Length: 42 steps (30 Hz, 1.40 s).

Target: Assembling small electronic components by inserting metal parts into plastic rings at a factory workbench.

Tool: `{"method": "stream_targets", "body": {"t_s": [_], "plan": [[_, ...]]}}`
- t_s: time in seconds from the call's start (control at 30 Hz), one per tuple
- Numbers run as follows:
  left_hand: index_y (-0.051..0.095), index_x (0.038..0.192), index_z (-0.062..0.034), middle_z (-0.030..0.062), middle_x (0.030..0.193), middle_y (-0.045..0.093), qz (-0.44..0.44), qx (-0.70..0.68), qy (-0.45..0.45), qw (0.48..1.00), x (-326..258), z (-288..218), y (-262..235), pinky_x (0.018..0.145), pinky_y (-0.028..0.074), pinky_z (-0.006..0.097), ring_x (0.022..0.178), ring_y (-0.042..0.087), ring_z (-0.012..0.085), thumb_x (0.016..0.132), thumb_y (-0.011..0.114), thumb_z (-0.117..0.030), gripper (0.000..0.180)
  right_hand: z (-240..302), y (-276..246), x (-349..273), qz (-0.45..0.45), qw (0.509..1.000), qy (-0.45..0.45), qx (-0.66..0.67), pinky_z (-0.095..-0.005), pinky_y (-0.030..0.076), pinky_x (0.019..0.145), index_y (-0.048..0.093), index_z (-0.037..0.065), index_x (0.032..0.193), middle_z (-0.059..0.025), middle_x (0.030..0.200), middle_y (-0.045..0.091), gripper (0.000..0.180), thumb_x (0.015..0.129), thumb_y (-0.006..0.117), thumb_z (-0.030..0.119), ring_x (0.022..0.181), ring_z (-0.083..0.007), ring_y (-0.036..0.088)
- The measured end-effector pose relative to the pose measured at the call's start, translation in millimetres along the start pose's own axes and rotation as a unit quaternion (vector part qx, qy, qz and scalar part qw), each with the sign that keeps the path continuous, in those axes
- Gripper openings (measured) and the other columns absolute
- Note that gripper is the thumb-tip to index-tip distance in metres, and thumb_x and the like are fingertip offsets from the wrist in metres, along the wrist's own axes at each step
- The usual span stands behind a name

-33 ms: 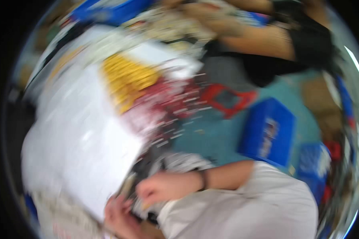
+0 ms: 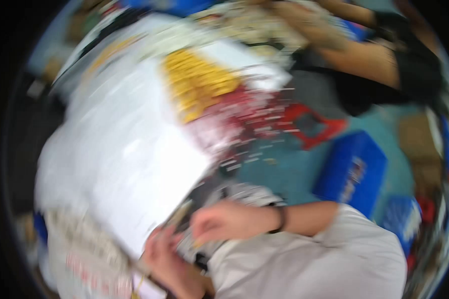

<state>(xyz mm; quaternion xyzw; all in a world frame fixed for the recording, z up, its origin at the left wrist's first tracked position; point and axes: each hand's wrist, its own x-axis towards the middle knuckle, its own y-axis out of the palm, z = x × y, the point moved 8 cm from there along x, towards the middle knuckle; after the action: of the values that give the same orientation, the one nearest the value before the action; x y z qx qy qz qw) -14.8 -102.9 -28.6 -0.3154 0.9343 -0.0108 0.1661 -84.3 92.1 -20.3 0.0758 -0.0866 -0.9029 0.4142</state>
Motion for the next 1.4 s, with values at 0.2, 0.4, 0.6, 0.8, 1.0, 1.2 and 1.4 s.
{"method": "stream_targets", "body": {"t_s": [0.2, 0.4, 0.6, 0.8, 1.0, 1.2, 1.4], "plan": [[0.062, 0.132, 0.0065, 0.0196, 0.108, 0.075, 0.077, -0.152, 0.025, 0.985, -6, -9, 16, 0.073, 0.060, 0.028, 0.087, 0.074, 0.0211, 0.102, 0.061, -0.008, 0.033, 8, 3, 22, -0.095, 0.991, 0.022, 0.094, -0.0219, 0.052, 0.063, 0.066, -0.002, 0.103, -0.0044, 0.093, 0.068, 0.012, 0.097, 0.072, 0.006, 0.079, -0.0076, 0.064], [0.061, 0.137, 0.0032, 0.0152, 0.109, 0.077, 0.117, -0.089, 0.016, 0.989, -1, -17, 25, 0.083, 0.058, 0.027, 0.095, 0.073, 0.0151, 0.103, 0.062, -0.005, 0.035, 1, 8, 32, -0.086, 0.983, 0.130, 0.094, -0.0219, 0.052, 0.061, 0.060, -0.001, 0.121, -0.0083, 0.091, 0.071, 0.020, 0.103, 0.063, 0.007, 0.075, -0.0100, 0.070], [0.055, 0.145, 0.0038, 0.0133, 0.119, 0.073, 0.146, -0.068, 0.083, 0.984, 1, -17, 34, 0.094, 0.054, 0.029, 0.106, 0.068, 0.0138, 0.106, 0.055, -0.003, 0.040, -4, 9, 44, -0.122, 0.977, 0.077, 0.156, -0.0239, 0.058, 0.069, 0.059, -0.003, 0.120, -0.0102, 0.098, 0.072, 0.016, 0.105, 0.058, 0.004, 0.080, -0.0144, 0.072], [0.053, 0.146, 0.0051, 0.0150, 0.133, 0.067, 0.223, -0.148, 0.058, 0.962, -1, -16, 37, 0.104, 0.049, 0.032, 0.119, 0.064, 0.0185, 0.107, 0.052, -0.006, 0.041, -7, 3, 45, -0.126, 0.978, 0.048, 0.158, -0.0248, 0.058, 0.070, 0.059, -0.003, 0.121, -0.0122, 0.104, 0.073, 0.017, 0.105, 0.057, 0.003, 0.084, -0.0155, 0.073], [0.047, 0.152, 0.0011, 0.0123, 0.129, 0.068, 0.235, -0.142, 0.076, 0.959, 0, -13, 30, 0.102, 0.050, 0.030, 0.116, 0.063, 0.0153, 0.107, 0.051, -0.002, 0.046, -8, 5, 45, -0.131, 0.980, 0.051, 0.143, -0.0254, 0.059, 0.070, 0.058, -0.002, 0.122, -0.0121, 0.103, 0.073, 0.018, 0.105, 0.058, 0.005, 0.083, -0.0161, 0.073], [0.051, 0.148, 0.0017, 0.0127, 0.126, 0.070, 0.251, -0.181, 0.064, 0.949, 3, -12, 28, 0.102, 0.050, 0.031, 0.116, 0.065, 0.0167, 0.104, 0.055, 0.002, 0.045, -16, 7, 44, -0.113, 0.967, 0.096, 0.208, -0.0274, 0.059, 0.071, 0.058, -0.001, 0.122, -0.0124, 0.103, 0.073, 0.019, 0.106, 0.059, 0.008, 0.082, -0.0179, 0.074], [0.052, 0.146, 0.0036, 0.0141, 0.127, 0.069, 0.240, -0.204, 0.085, 0.945, 3, -2, 27, 0.103, 0.050, 0.032, 0.119, 0.065, 0.0185, 0.102, 0.058, 0.003, 0.044, -15, 9, 45, -0.123, 0.970, 0.072, 0.197, -0.0260, 0.058, 0.070, 0.059, -0.001, 0.123, -0.0121, 0.103, 0.073, 0.019, 0.106, 0.059, 0.007, 0.083, -0.0175, 0.074]]}}
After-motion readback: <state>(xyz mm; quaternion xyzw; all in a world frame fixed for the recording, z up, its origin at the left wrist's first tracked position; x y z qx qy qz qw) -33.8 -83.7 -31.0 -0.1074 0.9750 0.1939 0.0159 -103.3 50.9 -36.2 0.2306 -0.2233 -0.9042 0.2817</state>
